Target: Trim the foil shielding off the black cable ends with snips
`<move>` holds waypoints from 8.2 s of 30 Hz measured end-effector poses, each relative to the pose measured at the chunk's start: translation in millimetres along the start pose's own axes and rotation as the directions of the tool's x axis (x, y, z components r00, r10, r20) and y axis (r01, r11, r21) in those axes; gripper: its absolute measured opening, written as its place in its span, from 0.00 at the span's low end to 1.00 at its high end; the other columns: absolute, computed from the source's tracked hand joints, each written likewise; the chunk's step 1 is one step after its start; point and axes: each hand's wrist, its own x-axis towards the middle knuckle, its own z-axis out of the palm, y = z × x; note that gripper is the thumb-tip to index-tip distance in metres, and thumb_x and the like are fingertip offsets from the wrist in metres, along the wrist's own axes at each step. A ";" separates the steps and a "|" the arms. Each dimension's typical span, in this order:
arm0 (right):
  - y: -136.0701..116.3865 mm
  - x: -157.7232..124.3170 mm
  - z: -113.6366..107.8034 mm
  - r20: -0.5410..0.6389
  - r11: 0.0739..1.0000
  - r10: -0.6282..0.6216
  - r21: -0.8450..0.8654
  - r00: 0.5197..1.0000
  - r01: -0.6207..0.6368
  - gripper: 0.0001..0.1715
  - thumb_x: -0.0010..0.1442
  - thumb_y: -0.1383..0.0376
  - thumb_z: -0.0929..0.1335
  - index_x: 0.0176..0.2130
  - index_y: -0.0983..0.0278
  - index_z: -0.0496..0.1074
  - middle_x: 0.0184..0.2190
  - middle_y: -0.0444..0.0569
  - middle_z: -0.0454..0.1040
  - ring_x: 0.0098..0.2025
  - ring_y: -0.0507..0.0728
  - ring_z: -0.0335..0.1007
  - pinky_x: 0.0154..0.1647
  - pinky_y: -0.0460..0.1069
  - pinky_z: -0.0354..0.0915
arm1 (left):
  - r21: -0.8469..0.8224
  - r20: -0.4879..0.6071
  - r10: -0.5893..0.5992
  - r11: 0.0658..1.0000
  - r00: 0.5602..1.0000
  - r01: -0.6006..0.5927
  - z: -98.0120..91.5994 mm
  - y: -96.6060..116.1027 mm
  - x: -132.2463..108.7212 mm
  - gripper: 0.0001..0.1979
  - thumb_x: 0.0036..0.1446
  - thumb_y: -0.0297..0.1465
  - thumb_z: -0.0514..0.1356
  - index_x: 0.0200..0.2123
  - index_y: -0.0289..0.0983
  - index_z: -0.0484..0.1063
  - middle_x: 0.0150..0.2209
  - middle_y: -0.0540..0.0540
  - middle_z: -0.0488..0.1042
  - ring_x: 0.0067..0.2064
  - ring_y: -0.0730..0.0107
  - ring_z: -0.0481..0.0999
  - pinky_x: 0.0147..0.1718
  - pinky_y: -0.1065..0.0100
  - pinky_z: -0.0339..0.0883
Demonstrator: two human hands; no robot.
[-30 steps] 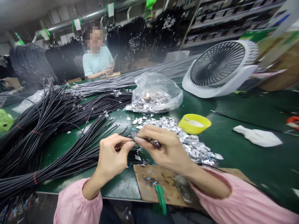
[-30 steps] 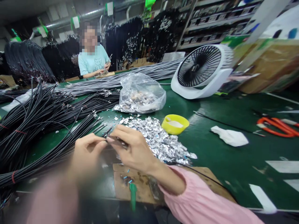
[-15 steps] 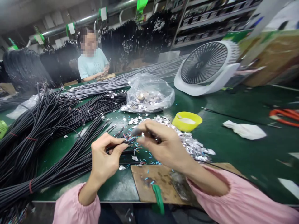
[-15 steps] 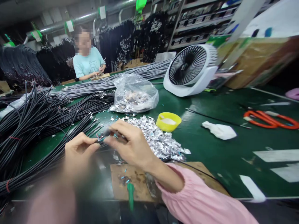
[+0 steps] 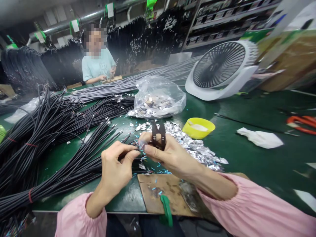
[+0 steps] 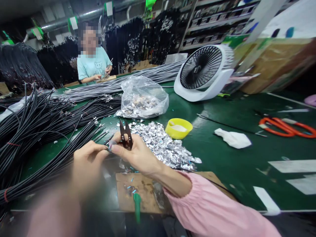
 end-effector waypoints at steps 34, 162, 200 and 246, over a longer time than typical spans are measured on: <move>-4.8 0.7 -4.8 -0.230 0.781 -0.459 -0.565 0.858 0.266 0.09 0.55 0.76 0.63 0.27 0.63 0.65 0.24 0.46 0.67 0.27 0.51 0.63 0.26 0.45 0.60 | -0.044 0.145 -0.049 0.997 0.988 0.056 -5.1 1.2 4.5 0.10 0.55 0.28 0.57 0.23 0.35 0.73 0.22 0.50 0.69 0.25 0.75 0.67 0.24 0.73 0.59; -8.3 -4.5 3.6 -0.327 0.988 0.142 -0.005 0.934 -0.152 0.10 0.40 0.64 0.74 0.27 0.66 0.75 0.20 0.47 0.77 0.22 0.54 0.73 0.21 0.46 0.69 | -0.180 0.061 -0.245 0.951 0.967 0.253 9.2 -5.8 1.0 0.07 0.50 0.31 0.61 0.23 0.34 0.70 0.17 0.54 0.67 0.18 0.78 0.68 0.18 0.77 0.60; 6.3 9.0 -3.1 -0.365 0.897 -0.261 -0.435 0.894 0.085 0.09 0.55 0.65 0.66 0.28 0.67 0.74 0.18 0.43 0.67 0.19 0.49 0.59 0.21 0.44 0.56 | -0.059 0.041 -0.024 0.998 0.999 0.027 -2.2 -13.3 32.5 0.09 0.52 0.35 0.59 0.28 0.35 0.75 0.26 0.48 0.73 0.28 0.73 0.71 0.25 0.74 0.63; -3.3 -1.0 -3.7 -0.221 0.909 -0.171 -0.412 0.960 0.067 0.13 0.59 0.61 0.62 0.36 0.64 0.73 0.33 0.50 0.77 0.34 0.54 0.73 0.35 0.48 0.69 | -0.061 -0.038 0.019 0.998 0.999 -0.022 0.2 -4.6 16.9 0.13 0.59 0.35 0.54 0.27 0.36 0.73 0.23 0.49 0.71 0.25 0.74 0.69 0.22 0.73 0.60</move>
